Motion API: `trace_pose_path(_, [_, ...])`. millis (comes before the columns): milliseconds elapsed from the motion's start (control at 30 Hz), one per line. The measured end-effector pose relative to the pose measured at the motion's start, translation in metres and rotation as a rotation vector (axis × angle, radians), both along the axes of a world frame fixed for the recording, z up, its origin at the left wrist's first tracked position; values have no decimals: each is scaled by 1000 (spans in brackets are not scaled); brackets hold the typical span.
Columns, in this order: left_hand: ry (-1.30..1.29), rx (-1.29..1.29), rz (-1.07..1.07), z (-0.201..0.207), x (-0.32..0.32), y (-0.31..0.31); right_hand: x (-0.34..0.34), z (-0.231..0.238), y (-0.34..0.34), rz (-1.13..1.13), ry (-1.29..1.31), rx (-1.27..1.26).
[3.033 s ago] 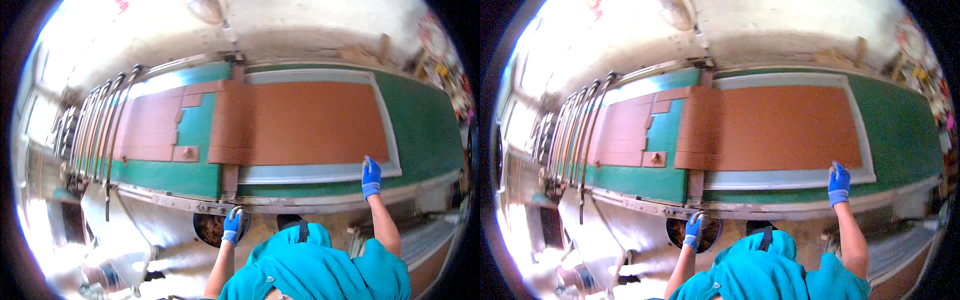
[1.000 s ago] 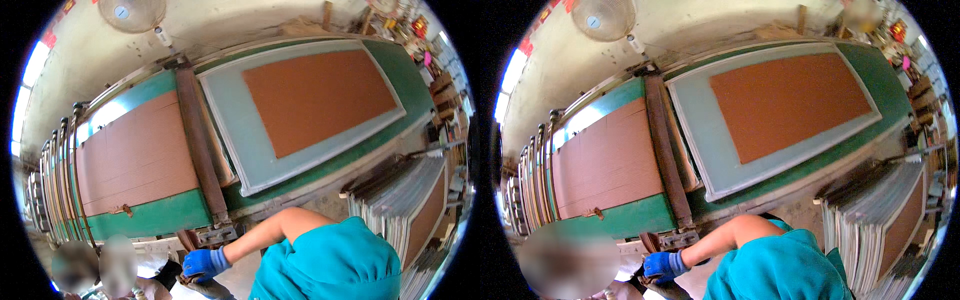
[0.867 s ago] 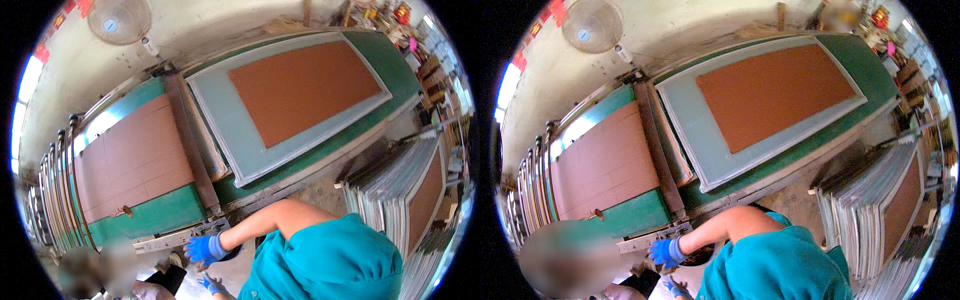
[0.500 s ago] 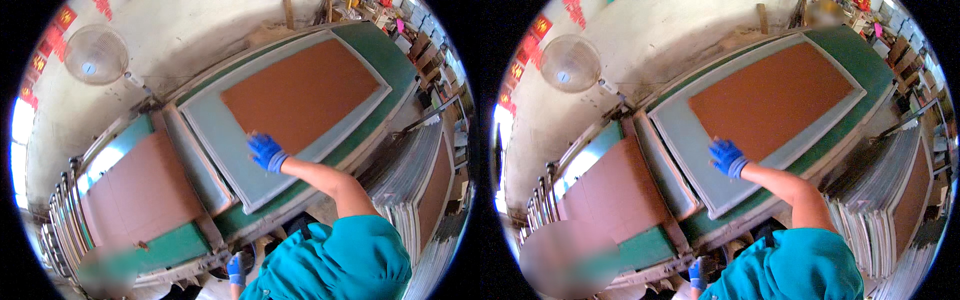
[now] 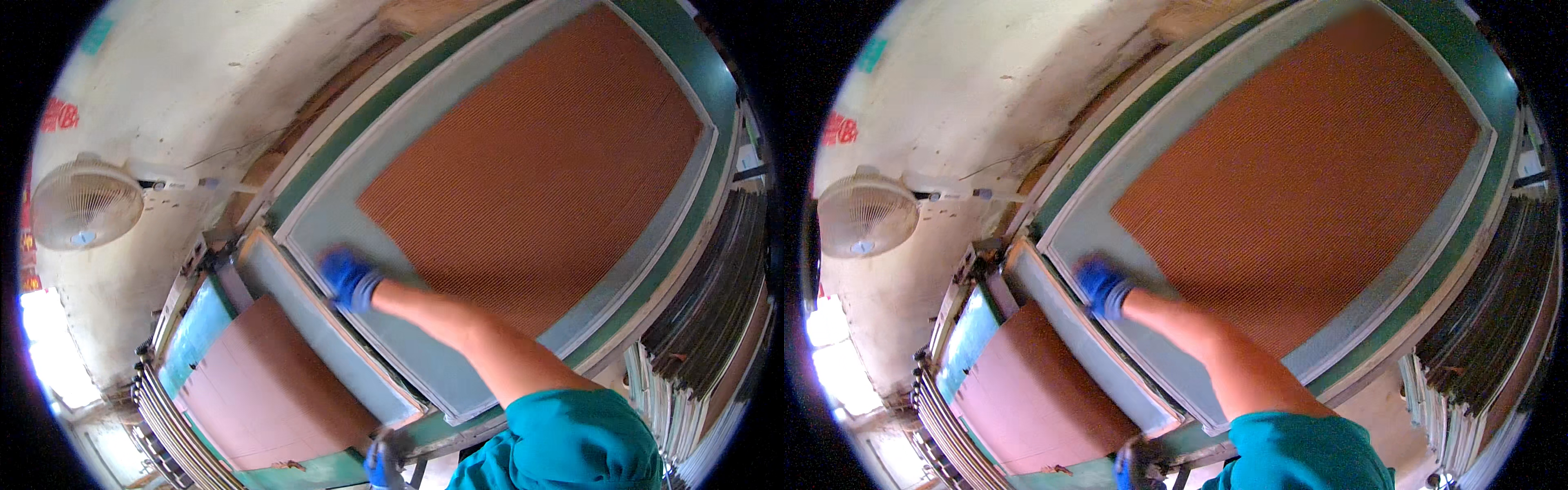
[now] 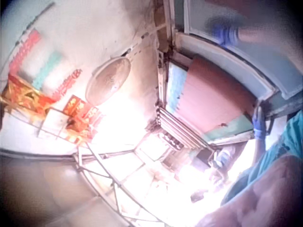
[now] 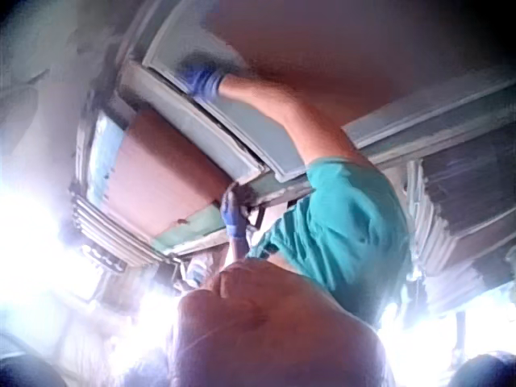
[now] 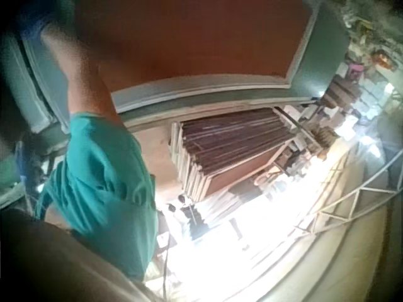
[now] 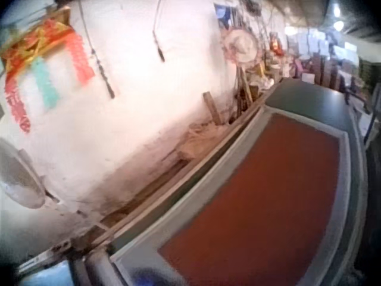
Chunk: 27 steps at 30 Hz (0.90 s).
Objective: The person places rectangular brown textured sheets into large metal trays on a conveyor belt. They then lift the filled trays and stack them onto a nearby rack. The process is repeated continuously with new trays arriving on the belt.
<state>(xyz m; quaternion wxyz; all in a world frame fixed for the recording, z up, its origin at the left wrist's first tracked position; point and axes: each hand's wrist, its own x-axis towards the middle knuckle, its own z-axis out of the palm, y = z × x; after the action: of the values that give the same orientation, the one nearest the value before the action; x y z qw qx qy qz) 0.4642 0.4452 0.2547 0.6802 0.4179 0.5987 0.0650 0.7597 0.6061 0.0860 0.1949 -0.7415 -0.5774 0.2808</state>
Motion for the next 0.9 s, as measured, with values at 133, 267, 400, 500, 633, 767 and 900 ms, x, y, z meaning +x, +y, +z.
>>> trace_pose_path(133, [-17, 440, -189, -23, 76, 86, -66, 18, -53, -144, 685, 647])
trace_pose_path(267, [-49, 929, -559, -81, 177, 188, -50, 30, -218, -319, 1479, -99])
trace_pose_path(400, [145, 1436, -914, -161, 298, 288, -40, 47, -399, -1019, 1928, -887])
trace_pose_path(500, [300, 1261, -944, -223, 376, 357, -50, 46, -466, -1359, 1857, -906])
trace_pose_path(633, [239, 932, -933, -283, 405, 403, -54, 30, -472, -1631, 1709, -503])
trace_pose_path(767, [111, 779, -927, -304, 418, 429, -45, 25, -463, -1760, 1369, -414])
trace_pose_path(900, [-69, 566, -819, -295, 444, 429, -37, 26, -497, -1845, 841, 0])
